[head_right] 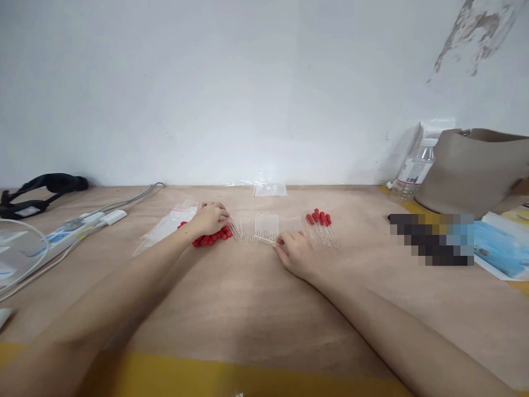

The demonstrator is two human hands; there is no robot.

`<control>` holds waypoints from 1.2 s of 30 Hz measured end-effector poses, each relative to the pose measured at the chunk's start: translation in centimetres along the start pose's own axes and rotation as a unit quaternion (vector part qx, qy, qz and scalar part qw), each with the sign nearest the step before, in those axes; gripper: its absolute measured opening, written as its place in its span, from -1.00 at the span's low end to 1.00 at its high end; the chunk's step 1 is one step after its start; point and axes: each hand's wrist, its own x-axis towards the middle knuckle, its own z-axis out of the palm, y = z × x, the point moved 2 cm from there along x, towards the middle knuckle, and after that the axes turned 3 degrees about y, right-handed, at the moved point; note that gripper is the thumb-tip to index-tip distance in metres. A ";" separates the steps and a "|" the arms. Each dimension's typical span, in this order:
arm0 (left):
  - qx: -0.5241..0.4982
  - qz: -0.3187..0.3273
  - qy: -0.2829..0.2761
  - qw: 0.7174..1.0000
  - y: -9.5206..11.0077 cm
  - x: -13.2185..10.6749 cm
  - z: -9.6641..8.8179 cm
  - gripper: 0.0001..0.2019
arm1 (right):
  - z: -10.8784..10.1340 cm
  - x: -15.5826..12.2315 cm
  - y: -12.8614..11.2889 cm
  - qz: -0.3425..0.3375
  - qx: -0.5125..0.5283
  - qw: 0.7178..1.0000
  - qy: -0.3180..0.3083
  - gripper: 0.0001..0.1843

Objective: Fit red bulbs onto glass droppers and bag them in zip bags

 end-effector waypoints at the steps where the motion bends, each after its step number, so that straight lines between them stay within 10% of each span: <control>1: -0.002 -0.005 -0.005 1.000 0.1 0.2 0.1 -0.82 | 0.1 -0.2 -0.1 -0.013 0.009 1.000 0.004 -0.89; 7: -0.015 -0.018 0.011 1.000 -0.2 0.5 0.5 -0.86 | 0.6 -0.6 0.4 -0.030 0.032 0.999 0.012 -0.83; 13: -0.191 -0.012 0.176 0.966 1.3 -2.0 -0.8 -0.83 | 0.9 -0.7 0.4 -0.034 0.055 0.998 -0.004 -0.74; 21: -0.564 -0.009 0.053 0.824 6.4 -6.1 2.6 -0.78 | -0.3 -0.3 -0.5 -0.018 0.068 0.997 -0.026 -0.77; 36: -0.652 -0.051 0.023 0.756 6.7 -6.3 4.1 -0.75 | 0.9 -0.4 -1.1 0.022 0.120 0.991 -0.053 -0.75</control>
